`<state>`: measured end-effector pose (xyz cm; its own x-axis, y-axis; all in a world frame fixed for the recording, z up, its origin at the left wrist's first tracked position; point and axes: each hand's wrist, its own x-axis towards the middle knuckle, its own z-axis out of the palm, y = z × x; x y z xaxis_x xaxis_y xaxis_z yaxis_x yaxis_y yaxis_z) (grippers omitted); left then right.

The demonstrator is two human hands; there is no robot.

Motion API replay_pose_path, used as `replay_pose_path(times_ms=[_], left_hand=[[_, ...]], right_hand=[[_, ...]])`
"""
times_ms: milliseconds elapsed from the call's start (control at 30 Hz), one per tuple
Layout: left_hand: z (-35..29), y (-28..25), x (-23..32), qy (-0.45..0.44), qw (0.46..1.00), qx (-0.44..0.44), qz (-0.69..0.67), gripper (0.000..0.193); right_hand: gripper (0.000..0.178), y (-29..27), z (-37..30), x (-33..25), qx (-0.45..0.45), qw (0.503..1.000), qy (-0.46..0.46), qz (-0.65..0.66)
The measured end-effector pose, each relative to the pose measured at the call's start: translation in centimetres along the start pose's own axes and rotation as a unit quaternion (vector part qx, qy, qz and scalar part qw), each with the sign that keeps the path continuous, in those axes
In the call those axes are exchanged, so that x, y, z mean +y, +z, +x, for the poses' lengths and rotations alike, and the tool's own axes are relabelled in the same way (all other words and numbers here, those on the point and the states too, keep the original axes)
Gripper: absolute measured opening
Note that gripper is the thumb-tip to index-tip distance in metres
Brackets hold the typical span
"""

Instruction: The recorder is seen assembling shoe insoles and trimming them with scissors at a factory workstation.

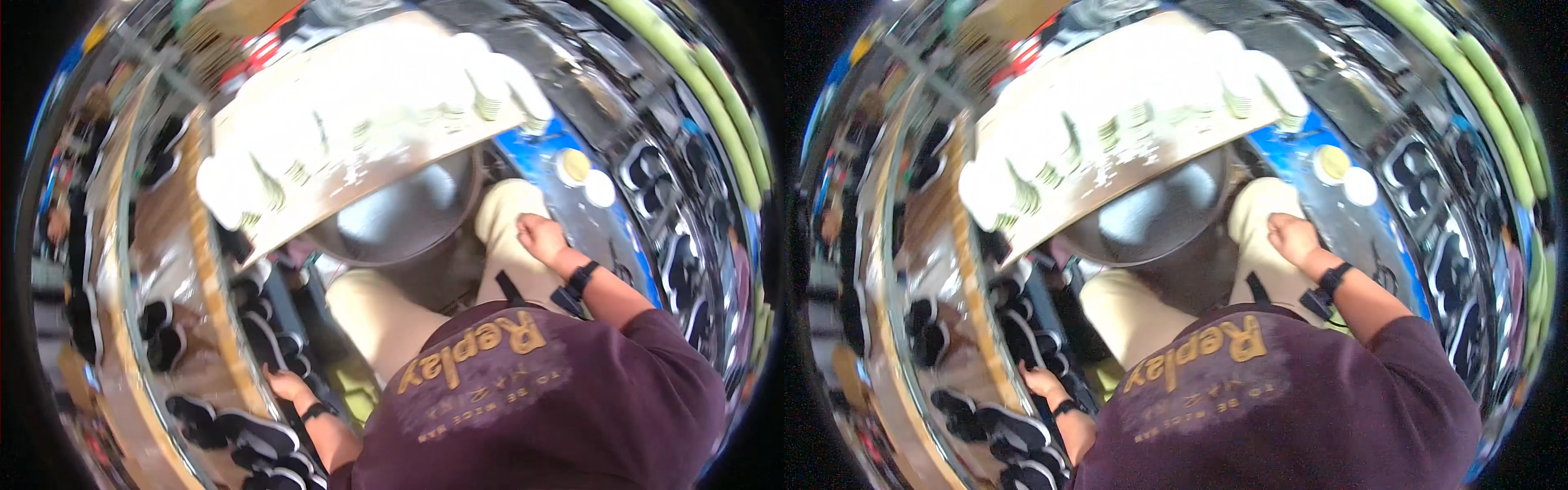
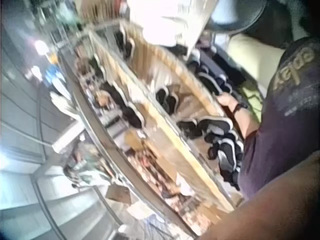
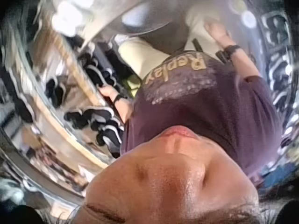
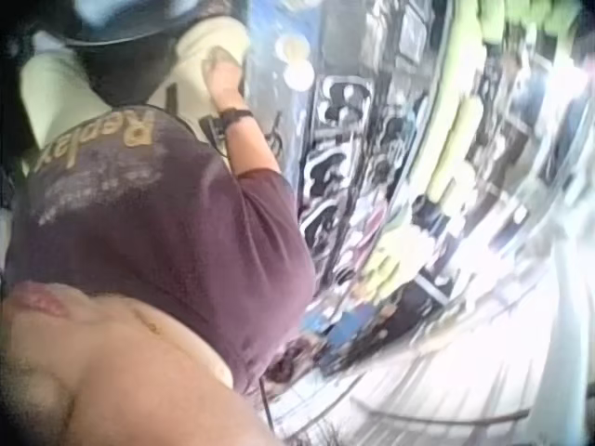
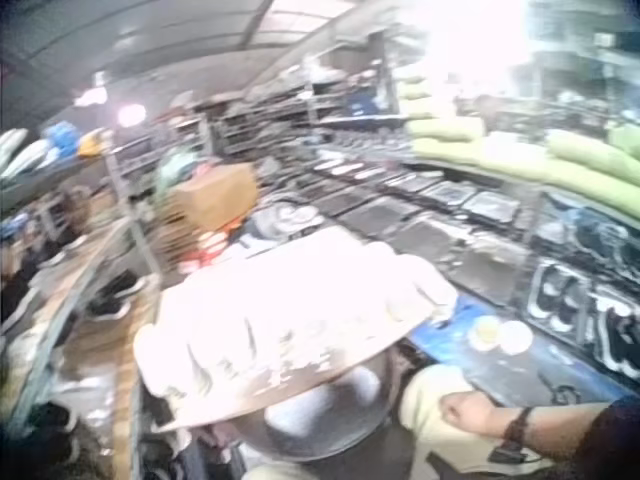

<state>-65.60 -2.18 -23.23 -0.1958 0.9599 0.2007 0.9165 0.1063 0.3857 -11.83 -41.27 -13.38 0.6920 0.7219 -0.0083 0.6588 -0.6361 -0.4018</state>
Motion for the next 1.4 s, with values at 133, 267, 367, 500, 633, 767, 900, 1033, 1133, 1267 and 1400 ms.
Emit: replay_pose_path(times_ms=[133,267,367,500,633,767,900,1033,1133,1267,1400], left_hand=[[-4.3,-0.6,7.7,0.290,0.954,0.054,-0.054,0.035],[-7.2,0.0,16.2,0.372,0.913,-0.011,-0.167,0.032],[-9.2,-0.8,21.1,0.384,0.898,-0.067,-0.203,0.027],[-10.8,-1.9,24.2,0.410,0.884,-0.098,-0.204,0.023],[-12.5,-3.0,27.0,0.446,0.858,-0.122,-0.223,0.019],[-13.7,-3.7,29.5,0.469,0.834,-0.155,-0.248,0.021],[-14.5,-5.1,29.2,0.444,0.832,-0.196,-0.269,0.015],[-16.0,-6.1,30.8,0.434,0.805,-0.277,-0.295,0.009],[-17.3,-5.6,31.6,0.412,0.768,-0.348,-0.344,0.006],[-17.5,-2.7,31.1,0.287,0.735,-0.471,-0.394,0.018],[-15.9,-0.9,30.7,0.243,0.782,-0.462,-0.340,0.023]], right_hand=[[0.015,-2.5,-0.1,2.0,0.080,0.996,0.011,0.033],[0.028,-8.3,-0.8,10.3,0.213,0.963,0.159,-0.045],[0.060,-14.1,-1.4,17.5,0.291,0.893,0.326,-0.112],[0.085,-20.1,0.4,21.8,0.133,0.867,0.479,0.036],[0.052,-18.9,3.5,26.3,0.094,0.921,0.370,-0.082],[0.037,-19.1,4.1,20.7,0.206,0.922,0.280,-0.171],[0.032,-14.7,2.0,7.5,0.220,0.969,0.020,-0.108],[0.029,-11.5,0.9,-0.4,0.139,0.974,-0.177,0.032],[0.027,-8.4,3.1,-4.6,0.076,0.953,-0.286,0.061],[0.019,-1.8,5.9,-10.7,0.033,0.932,-0.356,0.064],[0.015,0.0,5.2,-13.1,-0.124,0.939,-0.322,0.016]])
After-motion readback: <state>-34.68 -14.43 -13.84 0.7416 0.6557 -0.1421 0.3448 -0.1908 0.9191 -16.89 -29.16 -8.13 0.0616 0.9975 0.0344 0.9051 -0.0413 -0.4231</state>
